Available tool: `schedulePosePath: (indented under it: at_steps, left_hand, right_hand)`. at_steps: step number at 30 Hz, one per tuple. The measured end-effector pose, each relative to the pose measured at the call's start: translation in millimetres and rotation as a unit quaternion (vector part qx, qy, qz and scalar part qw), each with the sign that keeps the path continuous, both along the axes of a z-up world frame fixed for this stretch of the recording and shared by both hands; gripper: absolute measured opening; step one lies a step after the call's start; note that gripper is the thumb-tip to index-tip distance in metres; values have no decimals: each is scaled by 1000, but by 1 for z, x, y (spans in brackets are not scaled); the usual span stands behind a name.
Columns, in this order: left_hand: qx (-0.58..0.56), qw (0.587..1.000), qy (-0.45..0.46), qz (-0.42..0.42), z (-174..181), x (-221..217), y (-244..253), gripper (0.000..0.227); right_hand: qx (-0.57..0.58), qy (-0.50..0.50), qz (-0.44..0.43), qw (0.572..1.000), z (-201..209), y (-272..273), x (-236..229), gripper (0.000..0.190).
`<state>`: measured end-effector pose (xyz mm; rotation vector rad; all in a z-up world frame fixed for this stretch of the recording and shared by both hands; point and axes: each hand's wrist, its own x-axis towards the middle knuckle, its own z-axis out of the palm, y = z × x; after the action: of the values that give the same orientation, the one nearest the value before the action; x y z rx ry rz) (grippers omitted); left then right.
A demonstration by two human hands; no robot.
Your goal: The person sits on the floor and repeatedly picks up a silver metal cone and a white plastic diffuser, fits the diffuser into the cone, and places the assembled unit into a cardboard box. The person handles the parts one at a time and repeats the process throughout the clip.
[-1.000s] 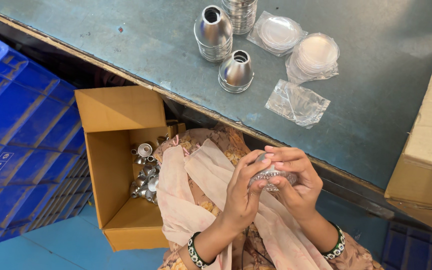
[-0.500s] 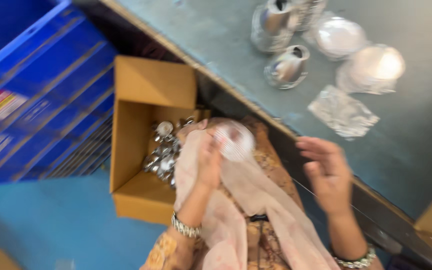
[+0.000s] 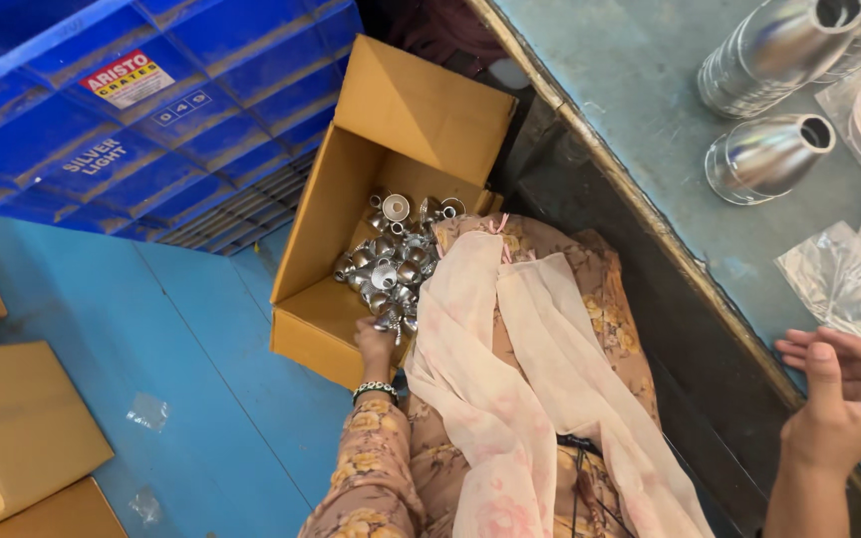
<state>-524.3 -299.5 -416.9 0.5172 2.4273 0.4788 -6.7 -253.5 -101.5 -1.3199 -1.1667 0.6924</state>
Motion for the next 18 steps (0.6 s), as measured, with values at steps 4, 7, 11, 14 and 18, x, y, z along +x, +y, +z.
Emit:
schedulePosePath:
  at_steps: [4,7,11,14,18]
  left_hand:
    - [-32,998,-38,-38,-1,4,27,69]
    - [9,994,-39,-101,3,-4,52,66]
    - [69,986,-15,-150,6,-6,64,52]
    - [66,984,-10,-167,7,3,64,52]
    - [130,966,-69,-212,10,15,53,51]
  right_hand:
    - [0,-1,11,1000,12,0,-12,9]
    - [-3,12,4,1000,30,13,-28,8]
    - [19,-100,3,995,60,47,-62,11]
    - [93,-299,17,950,91,94,-71,31]
    - [37,-424,12,905,122,156,-80,48]
